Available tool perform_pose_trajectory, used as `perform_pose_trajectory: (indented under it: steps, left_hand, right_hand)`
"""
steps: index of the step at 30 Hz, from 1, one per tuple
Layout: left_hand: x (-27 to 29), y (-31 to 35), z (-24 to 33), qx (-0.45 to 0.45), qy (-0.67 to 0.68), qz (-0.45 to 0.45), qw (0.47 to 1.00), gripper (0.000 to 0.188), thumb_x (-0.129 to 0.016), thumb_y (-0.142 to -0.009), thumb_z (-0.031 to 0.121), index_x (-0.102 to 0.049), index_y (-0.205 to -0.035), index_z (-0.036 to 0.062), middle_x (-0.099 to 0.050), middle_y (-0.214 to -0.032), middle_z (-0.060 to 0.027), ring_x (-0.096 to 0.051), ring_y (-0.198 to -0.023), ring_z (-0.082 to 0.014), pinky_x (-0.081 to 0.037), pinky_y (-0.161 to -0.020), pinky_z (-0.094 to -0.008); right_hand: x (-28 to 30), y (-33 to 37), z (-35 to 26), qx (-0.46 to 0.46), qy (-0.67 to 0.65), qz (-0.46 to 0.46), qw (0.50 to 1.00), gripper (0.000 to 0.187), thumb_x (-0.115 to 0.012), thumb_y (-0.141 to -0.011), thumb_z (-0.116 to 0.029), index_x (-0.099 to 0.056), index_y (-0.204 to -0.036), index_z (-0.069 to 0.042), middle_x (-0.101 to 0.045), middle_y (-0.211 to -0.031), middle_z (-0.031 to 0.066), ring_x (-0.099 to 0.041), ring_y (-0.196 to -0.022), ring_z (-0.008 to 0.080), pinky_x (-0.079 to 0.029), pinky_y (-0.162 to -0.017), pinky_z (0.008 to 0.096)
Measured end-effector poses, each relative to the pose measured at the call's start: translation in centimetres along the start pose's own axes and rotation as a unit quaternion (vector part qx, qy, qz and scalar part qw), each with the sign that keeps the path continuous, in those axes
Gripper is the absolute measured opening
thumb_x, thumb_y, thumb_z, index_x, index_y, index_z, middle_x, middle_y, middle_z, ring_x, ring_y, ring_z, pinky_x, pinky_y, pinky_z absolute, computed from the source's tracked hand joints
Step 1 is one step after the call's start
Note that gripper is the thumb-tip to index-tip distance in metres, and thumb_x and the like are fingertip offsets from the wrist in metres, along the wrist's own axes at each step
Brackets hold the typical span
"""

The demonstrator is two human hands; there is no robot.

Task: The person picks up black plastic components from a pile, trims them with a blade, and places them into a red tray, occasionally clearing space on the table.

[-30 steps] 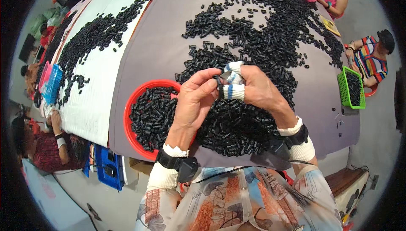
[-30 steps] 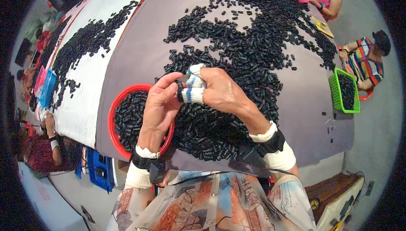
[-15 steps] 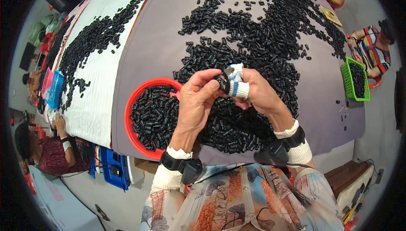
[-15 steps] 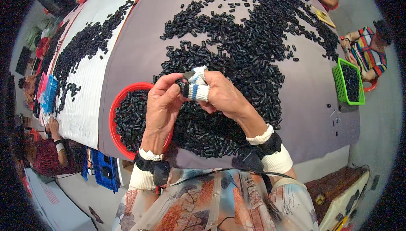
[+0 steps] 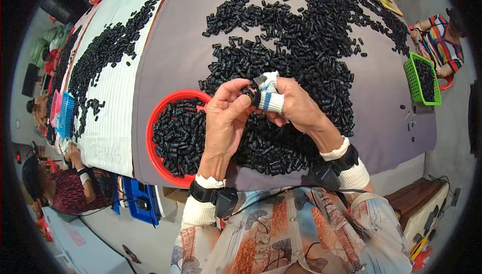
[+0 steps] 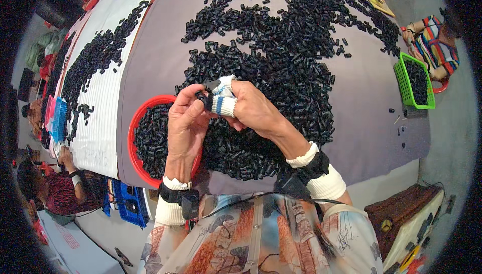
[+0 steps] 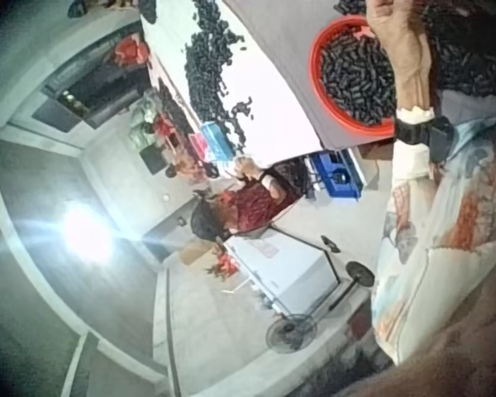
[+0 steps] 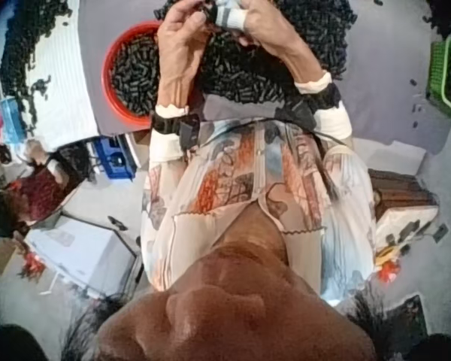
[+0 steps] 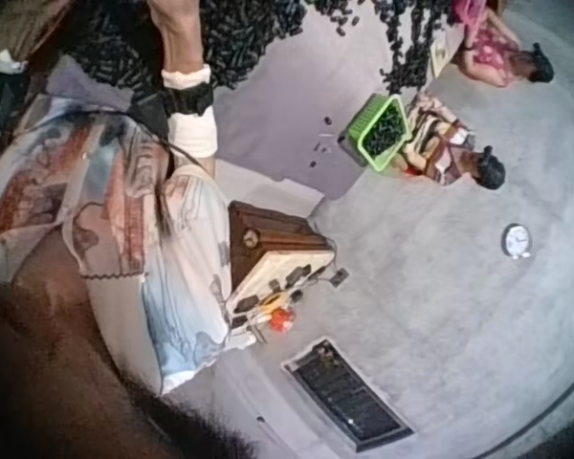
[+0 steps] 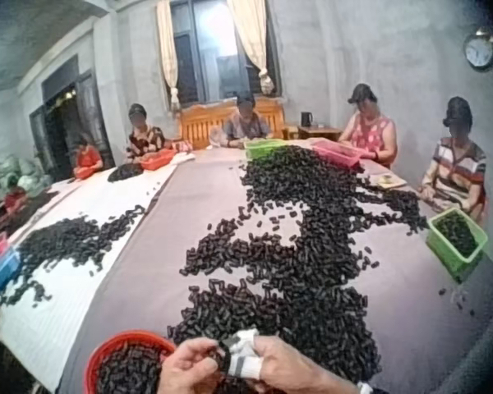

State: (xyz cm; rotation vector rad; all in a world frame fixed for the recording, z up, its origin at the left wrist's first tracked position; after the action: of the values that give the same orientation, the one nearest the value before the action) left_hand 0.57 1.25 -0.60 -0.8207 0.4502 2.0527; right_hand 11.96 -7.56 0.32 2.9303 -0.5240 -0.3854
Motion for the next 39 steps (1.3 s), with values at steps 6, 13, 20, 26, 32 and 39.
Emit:
perform_pose_trajectory:
  steps: [6, 13, 20, 26, 32, 39]
  left_hand:
    - [0.8, 0.1, -0.5, 0.032, 0.069, 0.025, 0.997, 0.024, -0.057, -0.084, 0.005, -0.053, -0.107, -0.0005, -0.061, -0.093, -0.0084, -0.058, -0.081, -0.0126, -0.047, -0.073, -0.0257]
    - [-0.2, 0.6, -0.7, 0.076, 0.056, 0.004, 0.995, 0.029, -0.056, -0.084, 0.005, -0.051, -0.112, -0.0003, -0.059, -0.101, -0.0083, -0.058, -0.087, -0.0134, -0.048, -0.08, -0.0289]
    - [-0.3, 0.3, -1.9, 0.097, 0.082, 0.022, 0.992, 0.03, -0.054, -0.087, 0.011, -0.048, -0.115, 0.0013, -0.057, -0.101, -0.0061, -0.057, -0.091, -0.0146, -0.048, -0.081, -0.0305]
    - [0.1, 0.9, -2.0, 0.102, 0.076, -0.005, 0.992, 0.03, -0.054, -0.087, 0.012, -0.049, -0.115, 0.0021, -0.057, -0.102, -0.0063, -0.056, -0.091, -0.0149, -0.047, -0.079, -0.0312]
    - [-0.1, 0.4, -2.6, 0.092, 0.089, 0.055, 0.99, 0.028, -0.056, -0.084, 0.006, -0.051, -0.111, 0.0015, -0.057, -0.099, -0.0056, -0.056, -0.09, -0.0154, -0.047, -0.081, -0.0329]
    - [-0.4, 0.9, -2.5, 0.102, 0.099, 0.004, 0.99, 0.03, -0.058, -0.084, 0.008, -0.051, -0.112, 0.0021, -0.058, -0.1, -0.0065, -0.058, -0.09, -0.0158, -0.05, -0.078, -0.0328]
  right_hand:
    - [-0.1, 0.6, -1.1, 0.067, 0.081, 0.042, 0.994, 0.021, -0.067, -0.073, -0.012, -0.056, -0.089, -0.002, -0.052, -0.065, -0.0006, -0.044, -0.045, 0.0048, -0.034, -0.038, 0.0198]
    - [-0.3, 0.5, -2.3, 0.132, 0.232, -0.028, 0.963, 0.027, -0.069, -0.068, -0.01, -0.055, -0.089, -0.002, -0.054, -0.064, 0.0019, -0.046, -0.057, 0.0081, -0.041, -0.053, 0.0257]
    - [0.8, 0.5, -0.9, 0.126, 0.18, -0.012, 0.975, 0.026, -0.069, -0.066, -0.012, -0.057, -0.087, -0.004, -0.053, -0.065, -0.0002, -0.045, -0.059, 0.0076, -0.04, -0.053, 0.025]
    - [0.6, 0.6, -0.6, 0.08, 0.126, -0.012, 0.989, 0.027, -0.069, -0.068, -0.012, -0.057, -0.09, -0.003, -0.054, -0.069, -0.002, -0.046, -0.062, 0.0066, -0.041, -0.055, 0.0233]
    - [0.6, 1.3, -0.7, 0.056, 0.135, 0.015, 0.989, 0.03, -0.07, -0.069, -0.009, -0.056, -0.095, -0.004, -0.054, -0.076, -0.0033, -0.048, -0.066, 0.0047, -0.042, -0.057, 0.0203]
    - [1.3, 1.1, 0.4, 0.048, 0.11, 0.04, 0.992, 0.035, -0.074, -0.067, -0.013, -0.057, -0.097, -0.007, -0.054, -0.072, -0.0042, -0.047, -0.052, 0.0025, -0.038, -0.042, 0.0174]
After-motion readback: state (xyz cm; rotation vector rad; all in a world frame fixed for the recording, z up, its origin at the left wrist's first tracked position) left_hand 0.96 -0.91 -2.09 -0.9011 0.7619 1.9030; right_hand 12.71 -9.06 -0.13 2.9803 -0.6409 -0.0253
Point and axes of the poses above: each hand's wrist, its own y-axis away from the middle knuckle, its own x-axis out of the back of the hand, z = x × y, the point moved 2 cm from there along -y, towards the middle knuckle
